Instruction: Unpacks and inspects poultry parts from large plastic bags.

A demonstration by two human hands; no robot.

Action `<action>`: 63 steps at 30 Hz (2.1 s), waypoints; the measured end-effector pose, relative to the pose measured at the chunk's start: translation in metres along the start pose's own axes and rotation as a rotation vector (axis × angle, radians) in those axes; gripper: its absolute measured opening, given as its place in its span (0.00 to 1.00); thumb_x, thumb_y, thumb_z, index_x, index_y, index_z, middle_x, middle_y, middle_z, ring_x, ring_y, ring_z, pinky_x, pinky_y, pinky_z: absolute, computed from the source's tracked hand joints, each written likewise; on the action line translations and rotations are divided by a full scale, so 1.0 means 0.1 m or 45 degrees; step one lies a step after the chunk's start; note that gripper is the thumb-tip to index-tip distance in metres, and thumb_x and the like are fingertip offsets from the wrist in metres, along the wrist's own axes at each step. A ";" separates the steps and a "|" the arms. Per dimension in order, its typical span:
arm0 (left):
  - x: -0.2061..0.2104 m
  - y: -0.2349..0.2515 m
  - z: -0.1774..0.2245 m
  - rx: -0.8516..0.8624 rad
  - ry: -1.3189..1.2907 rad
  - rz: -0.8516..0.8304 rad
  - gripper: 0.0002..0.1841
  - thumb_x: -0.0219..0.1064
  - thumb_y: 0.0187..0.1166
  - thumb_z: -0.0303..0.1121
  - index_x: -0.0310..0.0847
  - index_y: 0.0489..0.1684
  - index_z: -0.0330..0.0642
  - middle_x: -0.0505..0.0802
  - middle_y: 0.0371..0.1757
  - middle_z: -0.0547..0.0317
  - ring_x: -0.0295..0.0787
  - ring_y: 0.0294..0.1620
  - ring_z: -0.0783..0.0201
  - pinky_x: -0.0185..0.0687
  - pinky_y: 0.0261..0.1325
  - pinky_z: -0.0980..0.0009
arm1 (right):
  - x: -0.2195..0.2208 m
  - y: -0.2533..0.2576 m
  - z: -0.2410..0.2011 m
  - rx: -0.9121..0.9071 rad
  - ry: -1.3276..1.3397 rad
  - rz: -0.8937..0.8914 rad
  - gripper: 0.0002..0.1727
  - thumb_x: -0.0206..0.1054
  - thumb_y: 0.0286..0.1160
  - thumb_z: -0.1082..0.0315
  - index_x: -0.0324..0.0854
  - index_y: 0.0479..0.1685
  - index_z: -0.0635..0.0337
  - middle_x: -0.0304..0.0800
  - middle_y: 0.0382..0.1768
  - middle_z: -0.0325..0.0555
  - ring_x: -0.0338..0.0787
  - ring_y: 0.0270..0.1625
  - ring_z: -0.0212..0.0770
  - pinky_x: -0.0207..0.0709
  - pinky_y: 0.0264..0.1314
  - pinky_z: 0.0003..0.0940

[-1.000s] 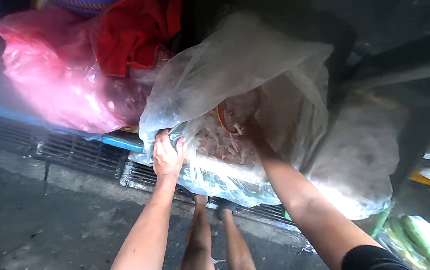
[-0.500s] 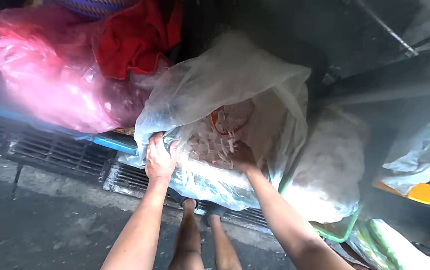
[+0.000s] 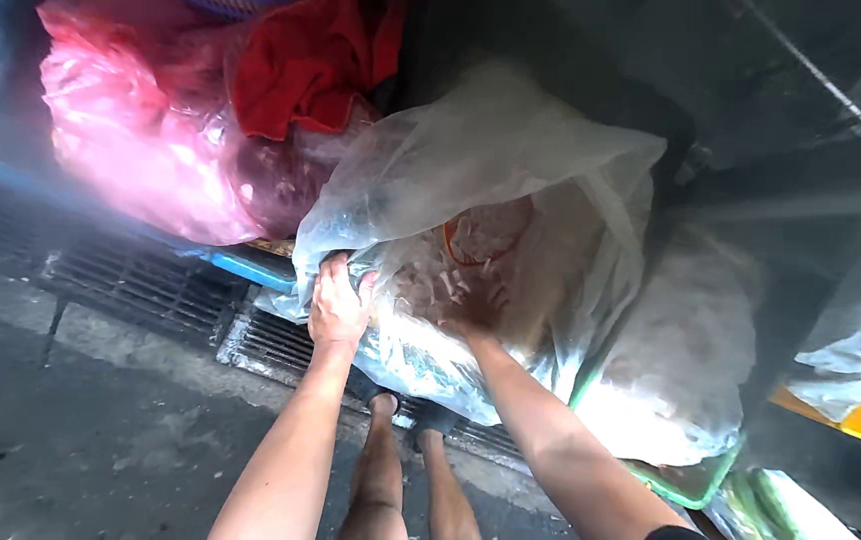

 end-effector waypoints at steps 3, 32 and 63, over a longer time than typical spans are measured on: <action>0.00 0.00 0.00 0.034 -0.004 0.030 0.34 0.57 0.86 0.61 0.72 0.79 0.41 0.83 0.74 0.41 0.84 0.73 0.42 0.81 0.70 0.43 | -0.01 0.13 0.08 0.009 -0.059 0.095 0.46 0.68 0.72 0.41 0.65 0.88 0.57 0.55 0.89 0.71 0.52 0.92 0.72 0.44 0.88 0.74; 0.01 0.01 0.00 0.060 -0.012 0.017 0.36 0.56 0.85 0.63 0.72 0.78 0.40 0.83 0.75 0.41 0.84 0.72 0.41 0.81 0.71 0.44 | 0.44 0.40 -0.54 0.097 0.428 0.062 0.44 0.66 0.80 0.44 0.49 0.93 0.44 0.77 0.74 0.67 0.87 0.65 0.67 0.83 0.59 0.67; 0.00 0.00 0.04 0.059 0.037 0.035 0.36 0.54 0.87 0.62 0.70 0.78 0.38 0.82 0.75 0.40 0.82 0.73 0.41 0.78 0.74 0.43 | 0.50 0.29 -0.08 -0.723 -0.186 -0.478 0.38 0.74 0.69 0.55 0.69 0.84 0.28 0.72 0.82 0.57 0.78 0.78 0.63 0.75 0.71 0.70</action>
Point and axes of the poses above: each hand's wrist, its own y-axis towards the middle knuckle, its own x-axis out of the palm, z = x × y, the point moved 6 cm from there along y, towards the middle knuckle
